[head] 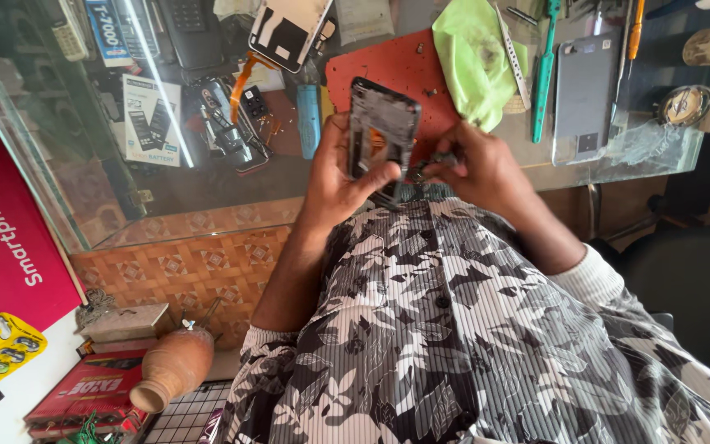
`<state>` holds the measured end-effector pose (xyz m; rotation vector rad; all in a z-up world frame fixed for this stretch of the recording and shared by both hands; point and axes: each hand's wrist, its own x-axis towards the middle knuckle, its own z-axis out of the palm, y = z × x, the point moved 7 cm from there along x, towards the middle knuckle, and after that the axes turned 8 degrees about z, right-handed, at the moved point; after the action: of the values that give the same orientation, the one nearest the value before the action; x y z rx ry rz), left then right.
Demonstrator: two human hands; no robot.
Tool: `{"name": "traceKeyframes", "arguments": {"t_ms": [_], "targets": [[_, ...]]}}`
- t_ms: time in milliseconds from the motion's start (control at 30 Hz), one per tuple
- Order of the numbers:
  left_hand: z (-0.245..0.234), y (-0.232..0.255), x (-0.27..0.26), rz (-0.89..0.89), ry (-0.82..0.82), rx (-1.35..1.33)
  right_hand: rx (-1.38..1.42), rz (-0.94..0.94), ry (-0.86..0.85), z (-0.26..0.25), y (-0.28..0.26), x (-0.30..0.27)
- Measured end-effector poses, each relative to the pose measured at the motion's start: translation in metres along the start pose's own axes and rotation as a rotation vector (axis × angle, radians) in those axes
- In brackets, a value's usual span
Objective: The person disassembles and repairs a mobile phone on a glass-topped workbench, using a screwdriver to remove components and a cloth to wipe internal surfaces.
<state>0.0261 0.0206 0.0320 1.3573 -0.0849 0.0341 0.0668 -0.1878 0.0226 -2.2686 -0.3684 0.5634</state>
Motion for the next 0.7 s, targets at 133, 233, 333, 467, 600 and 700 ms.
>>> {"name": "traceKeyframes", "arguments": {"t_ms": [133,233,333,467,600,700], "targets": [[0.014,-0.013,0.000,-0.082,0.027,-0.167,0.237,0.047,0.052,-0.043,0.017,-0.003],[0.032,-0.005,0.004,-0.047,-0.026,-0.208,0.590,0.024,0.305,-0.095,0.013,-0.012],[0.052,0.007,0.010,-0.035,-0.079,-0.231,0.755,-0.053,0.426,-0.127,-0.005,-0.022],[0.068,0.025,0.015,-0.004,-0.178,-0.206,0.866,-0.224,0.389,-0.135,-0.030,-0.009],[0.069,0.034,0.016,-0.011,-0.200,-0.137,0.722,-0.233,0.360,-0.128,-0.041,-0.001],[0.069,0.038,0.015,0.020,-0.173,-0.114,0.621,-0.259,0.328,-0.125,-0.045,0.004]]}}
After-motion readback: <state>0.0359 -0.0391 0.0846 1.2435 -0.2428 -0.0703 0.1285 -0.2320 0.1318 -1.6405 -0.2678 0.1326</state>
